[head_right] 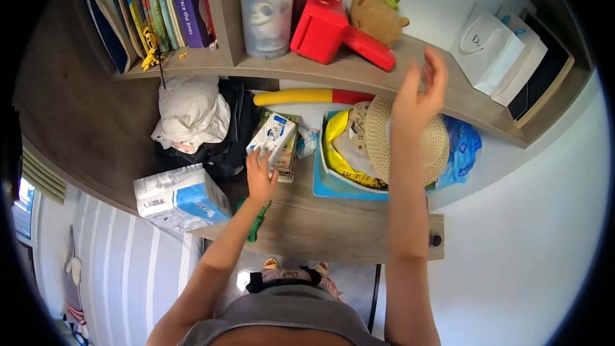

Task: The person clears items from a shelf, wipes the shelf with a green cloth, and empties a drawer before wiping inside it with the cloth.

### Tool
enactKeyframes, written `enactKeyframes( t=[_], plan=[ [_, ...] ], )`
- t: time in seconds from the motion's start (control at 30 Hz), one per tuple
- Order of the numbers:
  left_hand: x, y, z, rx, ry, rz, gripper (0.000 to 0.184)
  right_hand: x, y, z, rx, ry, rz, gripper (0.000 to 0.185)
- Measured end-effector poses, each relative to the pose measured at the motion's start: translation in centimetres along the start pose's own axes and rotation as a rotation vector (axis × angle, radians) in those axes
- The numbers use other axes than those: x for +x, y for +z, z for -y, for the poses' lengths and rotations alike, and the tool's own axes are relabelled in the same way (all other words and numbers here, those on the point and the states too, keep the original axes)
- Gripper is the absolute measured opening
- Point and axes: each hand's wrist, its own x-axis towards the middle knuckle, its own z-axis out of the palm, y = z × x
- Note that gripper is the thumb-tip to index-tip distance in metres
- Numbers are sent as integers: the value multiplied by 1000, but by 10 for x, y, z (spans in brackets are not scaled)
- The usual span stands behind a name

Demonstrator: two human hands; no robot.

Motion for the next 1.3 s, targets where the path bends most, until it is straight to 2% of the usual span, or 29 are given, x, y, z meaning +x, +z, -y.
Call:
enactKeyframes(
  t=[0.07,0.1,0.17,0.2,0.23,0.3,0.4,0.5,0.6,0.63,0.67,0.73,0.77,0.83,0.97,1.03,1.13,1.2,1.27,1.3],
  plan=[
    [20,-7,8,78,-39,15,59,-45,-1,8,11,-83,-16,27],
    [27,-4,17,113,-51,59,70,-72,-2,6,-24,-124,18,25],
    [36,1,29,172,-89,160,73,-123,3,16,15,17,132,22],
    [37,4,34,201,-106,211,75,-147,6,10,-24,22,186,21],
    [37,8,39,199,-101,224,76,-168,9,4,-65,26,240,21],
    [36,15,47,195,-93,246,77,-198,14,8,-57,181,336,20],
    [46,-5,26,164,-267,417,80,-241,20,-2,-50,398,480,20],
    [34,6,32,31,-358,266,76,-264,22,-4,-61,552,672,27],
    [13,3,39,-83,-177,78,70,-289,32,-10,-48,670,686,40],
    [10,-8,32,-132,-108,54,68,-296,35,-12,-43,726,697,55],
    [7,-24,20,-183,-34,26,67,-290,41,0,163,853,654,68],
    [2,-48,-5,-218,43,-45,67,-309,41,-18,-33,559,684,79],
    [2,-56,-12,-268,29,-85,66,-304,39,-12,-27,567,706,83],
    [4,-65,-24,-350,71,-149,65,-293,35,8,18,511,553,85],
    [13,-82,-62,-436,307,-239,70,-258,17,62,452,713,230,90],
    [16,-83,-82,-535,429,-274,72,-243,1,67,320,386,185,91],
    [36,-91,-132,-685,550,-249,72,-197,-34,75,-2,-12,144,91],
    [59,-110,-168,-616,613,-128,79,-144,-49,83,99,-42,97,83],
    [86,-117,-198,-599,695,-176,78,-81,-61,77,81,-111,24,73],
    [101,-116,-207,-594,711,-224,75,-52,-64,79,157,18,29,69]
  ],
)
